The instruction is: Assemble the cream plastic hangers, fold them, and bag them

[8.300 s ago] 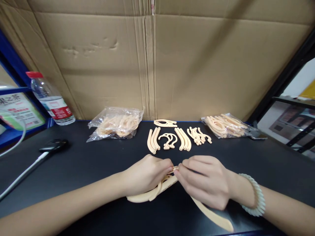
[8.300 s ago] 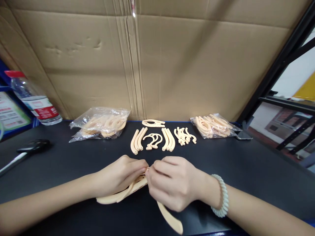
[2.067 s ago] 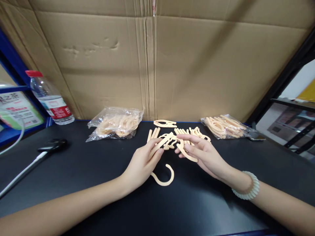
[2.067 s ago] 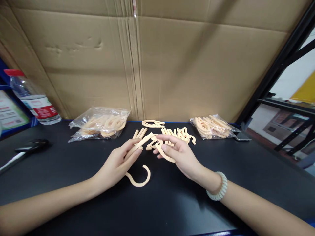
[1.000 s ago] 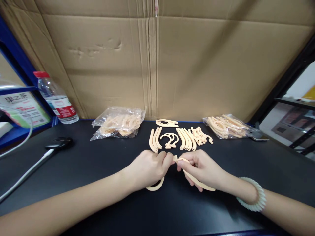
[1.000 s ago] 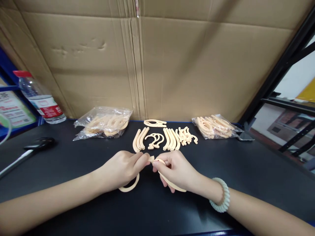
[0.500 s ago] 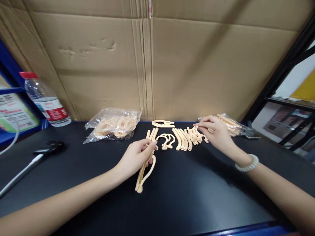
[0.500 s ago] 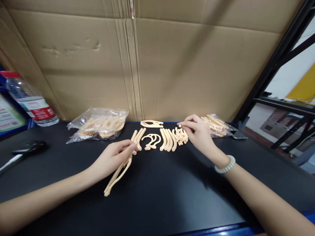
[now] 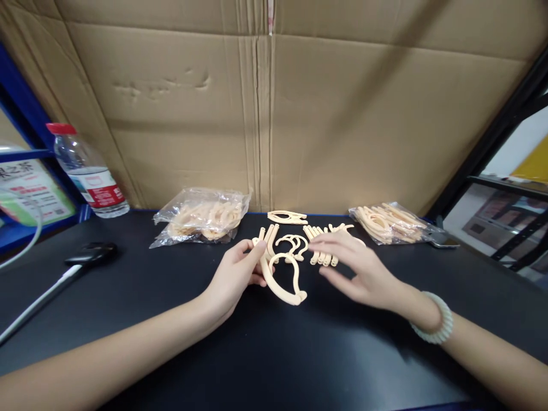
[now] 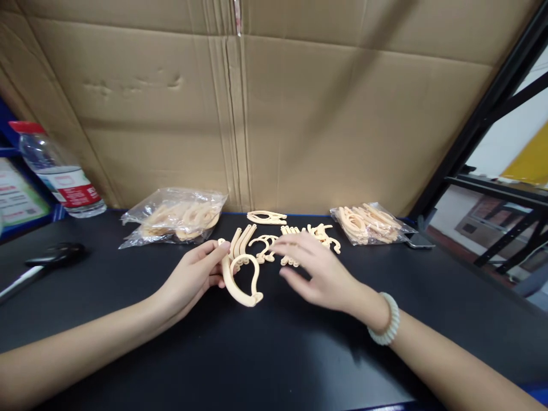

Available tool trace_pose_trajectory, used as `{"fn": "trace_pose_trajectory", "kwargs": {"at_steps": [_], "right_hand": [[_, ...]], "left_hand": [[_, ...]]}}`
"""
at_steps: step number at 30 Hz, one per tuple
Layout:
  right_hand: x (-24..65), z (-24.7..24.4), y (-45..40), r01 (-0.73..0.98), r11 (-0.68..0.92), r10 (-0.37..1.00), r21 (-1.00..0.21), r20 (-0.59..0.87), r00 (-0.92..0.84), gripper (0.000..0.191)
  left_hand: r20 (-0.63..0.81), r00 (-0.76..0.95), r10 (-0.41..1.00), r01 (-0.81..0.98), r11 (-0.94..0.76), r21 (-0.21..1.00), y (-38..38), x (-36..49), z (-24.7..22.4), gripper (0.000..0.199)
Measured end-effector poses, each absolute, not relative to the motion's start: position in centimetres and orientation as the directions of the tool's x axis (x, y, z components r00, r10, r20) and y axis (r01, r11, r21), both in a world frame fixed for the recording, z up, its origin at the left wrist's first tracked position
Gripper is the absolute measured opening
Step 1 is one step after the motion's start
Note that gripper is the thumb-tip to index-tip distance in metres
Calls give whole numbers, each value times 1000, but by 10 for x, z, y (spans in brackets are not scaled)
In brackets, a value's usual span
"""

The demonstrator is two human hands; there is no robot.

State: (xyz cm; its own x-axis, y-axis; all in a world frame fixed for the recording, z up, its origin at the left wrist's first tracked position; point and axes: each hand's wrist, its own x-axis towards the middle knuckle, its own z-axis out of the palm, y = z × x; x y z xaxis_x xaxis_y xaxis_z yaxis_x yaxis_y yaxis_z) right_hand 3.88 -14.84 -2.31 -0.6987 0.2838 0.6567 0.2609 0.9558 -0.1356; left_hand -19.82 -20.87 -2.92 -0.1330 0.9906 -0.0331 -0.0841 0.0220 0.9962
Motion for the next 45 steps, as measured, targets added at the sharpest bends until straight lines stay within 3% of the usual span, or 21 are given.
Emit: {"fn": "trace_pose_trajectory", "kwargs": {"at_steps": [3, 7, 10, 13, 15, 17, 19, 21, 24, 30, 33, 40, 45], "right_hand": [[29, -20, -169, 143, 990, 128, -10, 509, -851, 39], [26, -22, -174, 136, 985, 75, 106, 445, -892, 27], [26, -27, -171, 161, 983, 102, 90, 464, -880, 18], [27, -32, -169, 204, 979, 160, 31, 510, -845, 17], [27, -34, -168, 232, 973, 197, -2, 536, -821, 17], [28, -35, -169, 249, 969, 212, -6, 545, -811, 17], [27, -36, -169, 242, 970, 191, 25, 537, -822, 17], [26, -36, -171, 222, 972, 149, 81, 520, -841, 18], [23, -36, -174, 202, 968, 104, 149, 496, -862, 19], [21, -35, -180, 195, 963, 76, 187, 505, -860, 23], [22, -37, -178, 198, 972, 110, 123, 509, -854, 26], [22, -41, -178, 173, 963, 254, -205, 490, -834, 22], [22, -32, -176, 169, 872, 418, -460, 518, -746, 17]], "left_hand": [[-17, -139, 990, -79, 5, 997, -211, -194, -29, 29], [-8, -95, 995, -54, 3, 999, -215, -191, -30, 31], [53, -127, 991, -8, -55, 998, -215, -191, -33, 30], [279, -200, 939, 143, -254, 957, -214, -195, -36, 42], [536, -118, 836, 418, -448, 790, -215, -198, -37, 46], [703, 167, 691, 666, -605, 437, -217, -200, -37, 43], [678, 479, 558, 705, -704, 81, -220, -200, -36, 34], [604, 646, 466, 653, -748, -121, -223, -198, -36, 21], [567, 687, 453, 645, -740, -190, -225, -194, -37, 10], [454, 736, 503, 636, -744, -207, -224, -192, -36, 28], [413, 759, 504, 616, -761, -205, -223, -192, -38, 30], [403, 751, 524, 612, -780, -127, -225, -193, -35, 27], [465, 814, 348, 531, -771, -352, -224, -196, -27, 27]]}}
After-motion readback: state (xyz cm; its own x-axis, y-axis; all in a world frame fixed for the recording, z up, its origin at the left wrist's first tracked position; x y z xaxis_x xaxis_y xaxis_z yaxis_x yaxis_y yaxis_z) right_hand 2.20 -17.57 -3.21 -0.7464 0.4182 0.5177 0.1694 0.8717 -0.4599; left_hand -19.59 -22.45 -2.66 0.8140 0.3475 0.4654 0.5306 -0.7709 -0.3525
